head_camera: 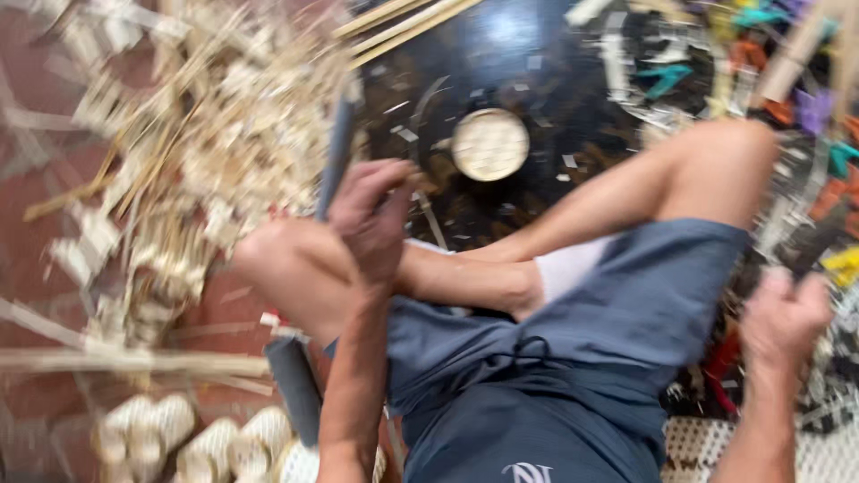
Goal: The person sits on the workshop floor assembling woven bamboo baskets. They fit a round wooden base into a woven bamboo cylinder, squeeze glue from a plastic bottle around the rim, trim bamboo strips with pliers and a knife, and press a bamboo rim ring onto the basket edge.
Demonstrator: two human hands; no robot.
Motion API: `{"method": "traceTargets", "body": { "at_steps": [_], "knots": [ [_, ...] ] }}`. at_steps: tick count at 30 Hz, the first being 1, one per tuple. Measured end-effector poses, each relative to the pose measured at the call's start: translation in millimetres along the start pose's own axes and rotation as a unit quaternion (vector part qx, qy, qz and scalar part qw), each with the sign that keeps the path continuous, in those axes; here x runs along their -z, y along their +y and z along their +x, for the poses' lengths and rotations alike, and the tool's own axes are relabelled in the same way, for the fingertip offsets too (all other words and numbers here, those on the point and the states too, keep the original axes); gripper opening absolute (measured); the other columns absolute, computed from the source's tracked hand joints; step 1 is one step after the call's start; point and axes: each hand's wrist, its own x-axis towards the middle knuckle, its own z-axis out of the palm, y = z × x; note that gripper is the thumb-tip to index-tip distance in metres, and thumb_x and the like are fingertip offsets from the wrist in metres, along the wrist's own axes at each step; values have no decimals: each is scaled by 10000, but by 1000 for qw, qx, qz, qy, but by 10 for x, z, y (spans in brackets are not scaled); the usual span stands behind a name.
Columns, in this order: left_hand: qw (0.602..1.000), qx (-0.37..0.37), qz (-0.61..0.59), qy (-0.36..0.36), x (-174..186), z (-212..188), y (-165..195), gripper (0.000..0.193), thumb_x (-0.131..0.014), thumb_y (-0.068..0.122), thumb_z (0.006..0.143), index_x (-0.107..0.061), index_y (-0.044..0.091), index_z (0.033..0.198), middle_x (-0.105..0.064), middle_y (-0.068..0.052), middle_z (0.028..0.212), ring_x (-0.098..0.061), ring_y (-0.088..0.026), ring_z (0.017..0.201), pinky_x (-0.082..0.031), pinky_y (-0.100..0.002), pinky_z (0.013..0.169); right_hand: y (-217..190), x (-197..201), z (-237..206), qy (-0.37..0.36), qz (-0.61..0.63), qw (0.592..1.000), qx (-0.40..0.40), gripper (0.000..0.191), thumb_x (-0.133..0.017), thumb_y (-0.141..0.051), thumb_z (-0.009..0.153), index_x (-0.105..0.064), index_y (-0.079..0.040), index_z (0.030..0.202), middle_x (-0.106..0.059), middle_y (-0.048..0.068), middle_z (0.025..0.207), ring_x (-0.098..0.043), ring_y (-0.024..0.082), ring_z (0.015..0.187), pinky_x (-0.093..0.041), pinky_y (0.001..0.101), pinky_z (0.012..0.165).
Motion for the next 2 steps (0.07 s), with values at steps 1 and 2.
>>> {"method": "traceTargets", "body": {
  "at_steps": [1, 2],
  "knots": [
    [999, -32, 16, 12, -31, 25, -9, 199, -778, -17, 918, -717, 63, 1090, -716, -77, 1063, -704, -204, 982, -571, -300, 887, -142, 39, 13, -15, 80, 997, -12, 124, -504, -90, 1125, -518, 33, 1123, -632, 152, 899, -608, 285, 728, -515, 426, 712],
    [1000, -11, 0, 5, -39, 28, 12, 220, -791, -8, 922, -723, 76, 1113, -715, -62, 1070, -706, -200, 966, -574, -294, 868, -287, 62, 35, -31, 80, 996, -7, 124, -504, -90, 1125, -518, 33, 1123, -632, 152, 899, -608, 285, 728, -515, 426, 712]
  ]
}}
